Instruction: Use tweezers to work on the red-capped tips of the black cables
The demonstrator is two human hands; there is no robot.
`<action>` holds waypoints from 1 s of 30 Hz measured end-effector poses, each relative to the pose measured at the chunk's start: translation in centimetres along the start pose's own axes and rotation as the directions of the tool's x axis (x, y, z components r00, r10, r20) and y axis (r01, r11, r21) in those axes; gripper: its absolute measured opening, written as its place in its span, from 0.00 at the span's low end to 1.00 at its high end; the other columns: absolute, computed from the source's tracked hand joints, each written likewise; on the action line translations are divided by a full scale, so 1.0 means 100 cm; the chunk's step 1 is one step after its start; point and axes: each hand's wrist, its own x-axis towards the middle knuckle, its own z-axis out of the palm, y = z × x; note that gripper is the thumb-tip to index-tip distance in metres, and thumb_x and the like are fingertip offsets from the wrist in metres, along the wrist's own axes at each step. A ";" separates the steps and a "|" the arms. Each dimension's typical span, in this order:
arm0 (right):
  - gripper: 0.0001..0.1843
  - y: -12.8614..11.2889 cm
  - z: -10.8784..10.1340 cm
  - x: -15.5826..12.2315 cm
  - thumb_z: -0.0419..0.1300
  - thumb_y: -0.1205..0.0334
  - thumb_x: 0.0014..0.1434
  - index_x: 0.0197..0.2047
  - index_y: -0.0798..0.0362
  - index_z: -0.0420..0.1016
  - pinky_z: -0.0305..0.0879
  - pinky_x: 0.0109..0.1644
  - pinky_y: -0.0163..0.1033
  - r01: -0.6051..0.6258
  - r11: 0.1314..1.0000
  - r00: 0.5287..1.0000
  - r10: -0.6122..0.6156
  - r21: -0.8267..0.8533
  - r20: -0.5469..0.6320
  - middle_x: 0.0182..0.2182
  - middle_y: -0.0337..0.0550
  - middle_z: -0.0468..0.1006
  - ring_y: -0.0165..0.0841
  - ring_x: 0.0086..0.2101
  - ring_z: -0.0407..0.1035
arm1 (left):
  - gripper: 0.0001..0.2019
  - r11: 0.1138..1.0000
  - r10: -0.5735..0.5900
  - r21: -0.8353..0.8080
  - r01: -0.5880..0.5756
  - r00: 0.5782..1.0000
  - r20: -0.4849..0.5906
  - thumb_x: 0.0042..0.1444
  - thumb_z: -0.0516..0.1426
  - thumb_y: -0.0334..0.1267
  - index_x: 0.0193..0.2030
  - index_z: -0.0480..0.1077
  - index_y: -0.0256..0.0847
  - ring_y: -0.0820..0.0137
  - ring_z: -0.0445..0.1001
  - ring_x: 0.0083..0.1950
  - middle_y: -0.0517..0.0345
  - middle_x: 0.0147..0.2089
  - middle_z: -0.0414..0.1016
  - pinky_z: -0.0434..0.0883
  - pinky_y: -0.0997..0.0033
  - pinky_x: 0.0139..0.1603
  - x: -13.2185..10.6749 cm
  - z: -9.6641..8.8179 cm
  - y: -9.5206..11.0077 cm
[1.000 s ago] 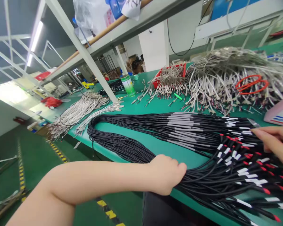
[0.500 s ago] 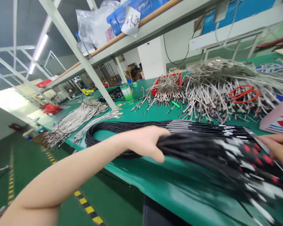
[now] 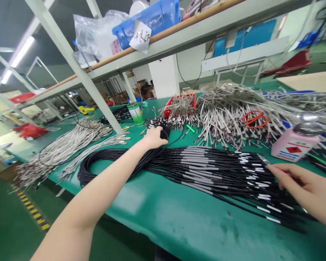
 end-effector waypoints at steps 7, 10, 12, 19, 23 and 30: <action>0.22 -0.010 -0.005 -0.003 0.53 0.40 0.59 0.43 0.46 0.77 0.68 0.28 0.39 0.035 0.996 0.977 -0.051 0.079 0.209 0.33 0.43 0.85 0.38 0.23 0.75 | 0.16 0.961 0.268 0.038 -0.273 0.957 0.114 0.62 0.59 0.44 0.53 0.71 0.40 0.57 0.71 0.57 0.48 0.58 0.71 0.70 0.47 0.57 -0.012 0.055 0.014; 0.21 -0.020 -0.004 -0.006 0.51 0.43 0.62 0.43 0.49 0.76 0.67 0.28 0.39 0.099 0.988 0.967 -0.124 0.119 0.222 0.34 0.44 0.85 0.35 0.22 0.72 | 0.15 0.945 0.321 0.036 -0.325 0.943 0.088 0.63 0.57 0.44 0.53 0.71 0.40 0.59 0.72 0.55 0.48 0.57 0.72 0.72 0.49 0.54 0.000 0.067 0.012; 0.20 -0.028 -0.006 -0.008 0.50 0.45 0.64 0.42 0.50 0.76 0.67 0.28 0.39 0.161 0.976 0.954 -0.192 0.146 0.232 0.33 0.45 0.84 0.35 0.22 0.71 | 0.15 0.948 0.308 0.062 -0.311 0.950 0.060 0.64 0.57 0.44 0.53 0.71 0.39 0.60 0.74 0.52 0.49 0.54 0.73 0.73 0.51 0.52 0.009 0.073 0.007; 0.09 -0.060 -0.009 -0.034 0.62 0.51 0.60 0.35 0.46 0.72 0.69 0.41 0.43 0.399 0.897 0.826 -0.443 0.191 0.348 0.35 0.40 0.77 0.38 0.37 0.71 | 0.15 0.935 0.272 0.218 -0.280 0.960 0.064 0.64 0.57 0.45 0.50 0.71 0.38 0.61 0.75 0.49 0.50 0.50 0.75 0.73 0.52 0.50 0.021 0.081 -0.011; 0.13 -0.072 0.000 -0.044 0.71 0.56 0.51 0.31 0.48 0.69 0.67 0.37 0.48 0.407 0.907 0.847 -0.418 0.106 0.329 0.33 0.41 0.74 0.42 0.35 0.68 | 0.14 0.900 0.298 0.294 -0.321 0.947 0.122 0.64 0.57 0.46 0.49 0.72 0.38 0.61 0.74 0.50 0.50 0.50 0.75 0.72 0.51 0.52 0.018 0.081 -0.010; 0.14 -0.033 -0.008 -0.017 0.53 0.52 0.66 0.33 0.51 0.68 0.66 0.41 0.49 0.222 0.974 0.970 -0.215 -0.051 0.111 0.32 0.46 0.72 0.42 0.35 0.68 | 0.13 0.854 0.322 0.377 -0.358 0.934 0.156 0.64 0.56 0.46 0.45 0.73 0.37 0.62 0.75 0.48 0.52 0.46 0.76 0.72 0.52 0.51 0.019 0.084 -0.010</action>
